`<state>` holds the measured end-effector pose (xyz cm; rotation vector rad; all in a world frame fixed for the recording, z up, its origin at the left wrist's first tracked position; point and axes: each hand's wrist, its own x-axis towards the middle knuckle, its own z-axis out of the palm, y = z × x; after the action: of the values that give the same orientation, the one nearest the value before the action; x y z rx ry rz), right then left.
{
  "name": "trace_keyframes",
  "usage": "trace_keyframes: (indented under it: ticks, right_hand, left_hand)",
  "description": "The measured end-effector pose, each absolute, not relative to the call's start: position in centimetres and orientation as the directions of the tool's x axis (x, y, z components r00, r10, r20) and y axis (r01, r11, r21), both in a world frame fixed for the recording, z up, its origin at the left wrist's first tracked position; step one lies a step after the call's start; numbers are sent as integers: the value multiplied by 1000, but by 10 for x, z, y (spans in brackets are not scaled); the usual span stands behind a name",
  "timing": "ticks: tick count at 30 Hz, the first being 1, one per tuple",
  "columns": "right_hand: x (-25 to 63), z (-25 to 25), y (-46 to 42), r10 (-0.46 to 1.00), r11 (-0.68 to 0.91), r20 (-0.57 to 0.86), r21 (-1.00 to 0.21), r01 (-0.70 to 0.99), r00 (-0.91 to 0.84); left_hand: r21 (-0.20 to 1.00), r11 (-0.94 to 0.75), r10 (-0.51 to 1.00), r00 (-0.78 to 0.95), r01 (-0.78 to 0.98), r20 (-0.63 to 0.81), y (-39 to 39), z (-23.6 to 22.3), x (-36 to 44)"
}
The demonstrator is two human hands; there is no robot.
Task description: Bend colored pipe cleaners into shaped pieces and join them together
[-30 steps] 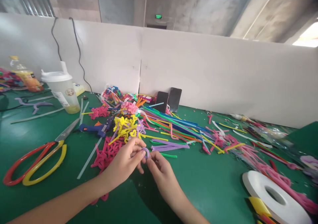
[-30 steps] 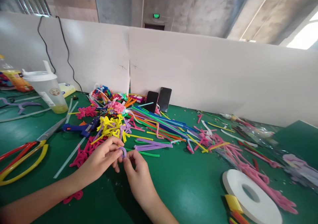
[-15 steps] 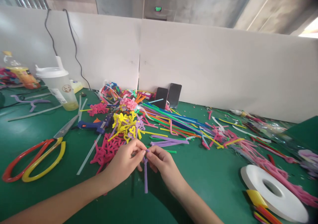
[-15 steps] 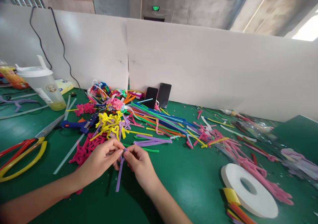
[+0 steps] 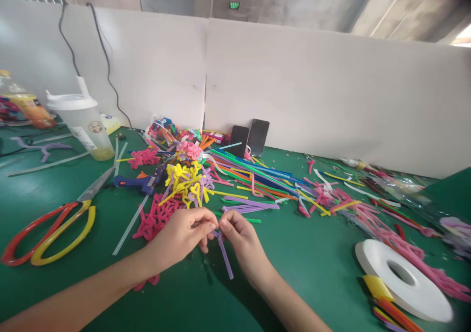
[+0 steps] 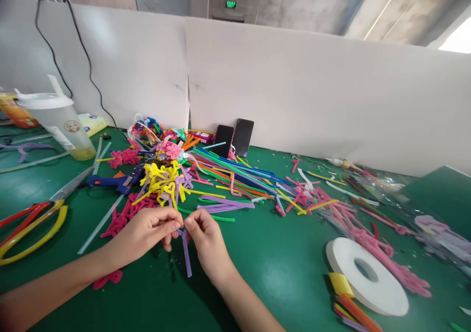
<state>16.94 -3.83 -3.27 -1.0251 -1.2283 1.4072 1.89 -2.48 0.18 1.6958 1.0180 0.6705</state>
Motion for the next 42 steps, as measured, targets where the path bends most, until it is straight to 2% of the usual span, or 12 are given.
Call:
trace_keyframes:
  ticks: [7,9,11,13,15,18,20,23,26,31,35,42]
  right_hand:
    - [168,-35,-37,977,-34,-12,-994,-100,-212]
    - [172,-33,-35,980,17,10,-999,31,-197]
    - [181,-31,-30,987,140,112,-951,276,-117]
    - [193,-31,-25,951,279,308,-794,540,-40]
    - [204,-32,-19,885,365,455,-542,756,-101]
    - [213,-38,-14,867,368,442,-257,894,-230]
    - [213,-42,-13,873,362,405,-170,917,-270]
    - [210,-45,-14,876,353,392,-125,927,-281]
    - [208,-42,-15,861,385,400,-110,917,-313]
    - [203,-36,-19,790,494,443,-52,868,-424]
    - [193,-36,-25,765,557,381,12,831,-519]
    - [184,-37,-31,740,637,343,-79,767,-579]
  left_hand:
    - [907,-217,856,517,361,-1,-24,1,20]
    - [886,-250,855,518,391,12,-22,-2,19]
    - [827,-338,860,504,449,78,-17,-4,15]
    - [691,-495,843,486,527,233,-8,-5,8]
    - [484,-610,792,457,627,406,3,-5,0]
    - [282,-563,760,353,777,546,14,-4,-9]
    - [243,-562,733,340,791,590,14,-5,-10]
    - [206,-666,668,450,717,593,6,-9,-5]
    - [211,-726,647,548,654,530,-5,-14,4]
    - [303,-692,713,554,655,430,-13,-16,14]
    - [223,-684,725,616,694,307,-11,-22,16]
    - [174,-679,732,637,713,241,-11,-26,17]
